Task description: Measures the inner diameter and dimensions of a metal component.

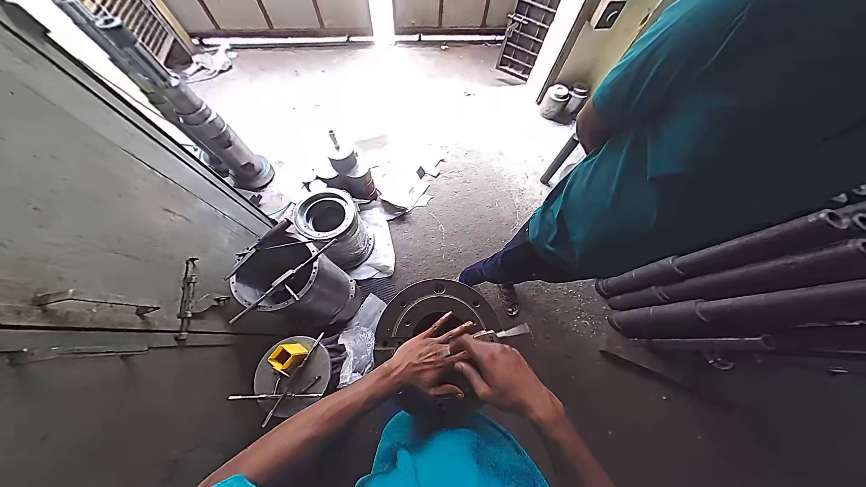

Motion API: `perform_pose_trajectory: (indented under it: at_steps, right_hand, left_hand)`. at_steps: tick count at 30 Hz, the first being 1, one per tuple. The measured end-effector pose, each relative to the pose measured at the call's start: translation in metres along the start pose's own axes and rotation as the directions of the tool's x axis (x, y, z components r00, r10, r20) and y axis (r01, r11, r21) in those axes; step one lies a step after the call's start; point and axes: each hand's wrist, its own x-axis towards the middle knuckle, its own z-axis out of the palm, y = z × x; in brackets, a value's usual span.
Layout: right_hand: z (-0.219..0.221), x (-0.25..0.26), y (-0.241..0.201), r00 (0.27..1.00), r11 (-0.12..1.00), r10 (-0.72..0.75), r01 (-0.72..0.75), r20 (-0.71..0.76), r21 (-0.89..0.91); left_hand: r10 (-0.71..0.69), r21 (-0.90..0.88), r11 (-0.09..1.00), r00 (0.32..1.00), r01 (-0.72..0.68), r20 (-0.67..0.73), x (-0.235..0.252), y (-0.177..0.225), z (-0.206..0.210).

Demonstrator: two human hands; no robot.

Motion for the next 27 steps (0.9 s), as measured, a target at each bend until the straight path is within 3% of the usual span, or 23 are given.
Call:
perform_pose_trajectory:
  at_steps: [1,3,5,7,11,12,14,16,18,19,23,25,27]
  right_hand:
    - [-0.002,-0.010,0.003,0.999,0.999,0.011,-0.009,0.047,-0.033]
    - [-0.014,-0.024,0.012,0.980,0.975,0.188,-0.177,0.070,-0.134]
    - [-0.018,-0.018,0.019,0.950,0.936,0.302,-0.311,-0.079,-0.166]
    - [-0.014,-0.004,0.017,0.947,0.961,0.241,-0.264,-0.213,-0.085]
    - [0.000,0.006,-0.006,0.999,0.999,-0.041,0.041,0.008,0.022]
    - [-0.004,-0.004,-0.009,0.995,1.000,-0.022,0.023,0.102,-0.004]
    - [-0.019,-0.022,-0.002,0.967,0.983,0.156,-0.132,0.202,-0.124]
    - [-0.029,-0.025,0.013,0.948,0.940,0.309,-0.293,0.072,-0.177]
    - [-0.025,-0.008,0.020,0.947,0.948,0.290,-0.305,-0.140,-0.096]
    - [-0.022,0.003,0.016,0.954,0.966,0.245,-0.256,-0.175,-0.043]
    - [-0.007,0.008,-0.007,0.997,0.997,-0.050,0.046,0.056,0.063]
    - [-0.014,-0.012,-0.002,0.991,1.000,0.023,-0.022,0.129,-0.013]
    - [-0.028,-0.024,0.012,0.972,0.969,0.227,-0.220,0.059,-0.108]
  left_hand:
    - [-0.008,-0.002,1.000,1.000,0.008,0.016,0.002,0.002,0.000]
    - [-0.041,0.033,0.999,0.997,0.039,0.062,0.003,0.002,-0.002]
    - [-0.066,0.035,0.997,0.994,0.063,0.088,0.001,0.000,-0.004]
    - [-0.057,0.029,0.998,0.994,0.055,0.097,0.003,0.004,-0.004]
    - [-0.033,-0.019,0.999,0.999,0.033,0.020,0.002,0.005,-0.009]
    - [-0.043,-0.044,0.998,0.998,0.045,0.052,0.001,0.005,-0.009]
    - [-0.050,-0.007,0.999,0.994,0.051,0.095,0.002,0.003,-0.007]
    - [-0.058,-0.003,0.998,0.995,0.058,0.076,0.002,0.003,-0.005]
    - [-0.050,0.002,0.999,0.995,0.050,0.086,0.003,0.003,-0.005]
    - [-0.044,0.027,0.999,0.995,0.041,0.093,0.003,0.003,-0.007]
    - [-0.024,0.007,1.000,0.999,0.024,0.028,0.003,0.010,-0.017]
    - [-0.032,-0.014,0.999,0.995,0.033,0.091,0.003,0.006,-0.013]
    - [-0.042,0.015,0.999,0.995,0.041,0.086,0.003,0.002,-0.007]
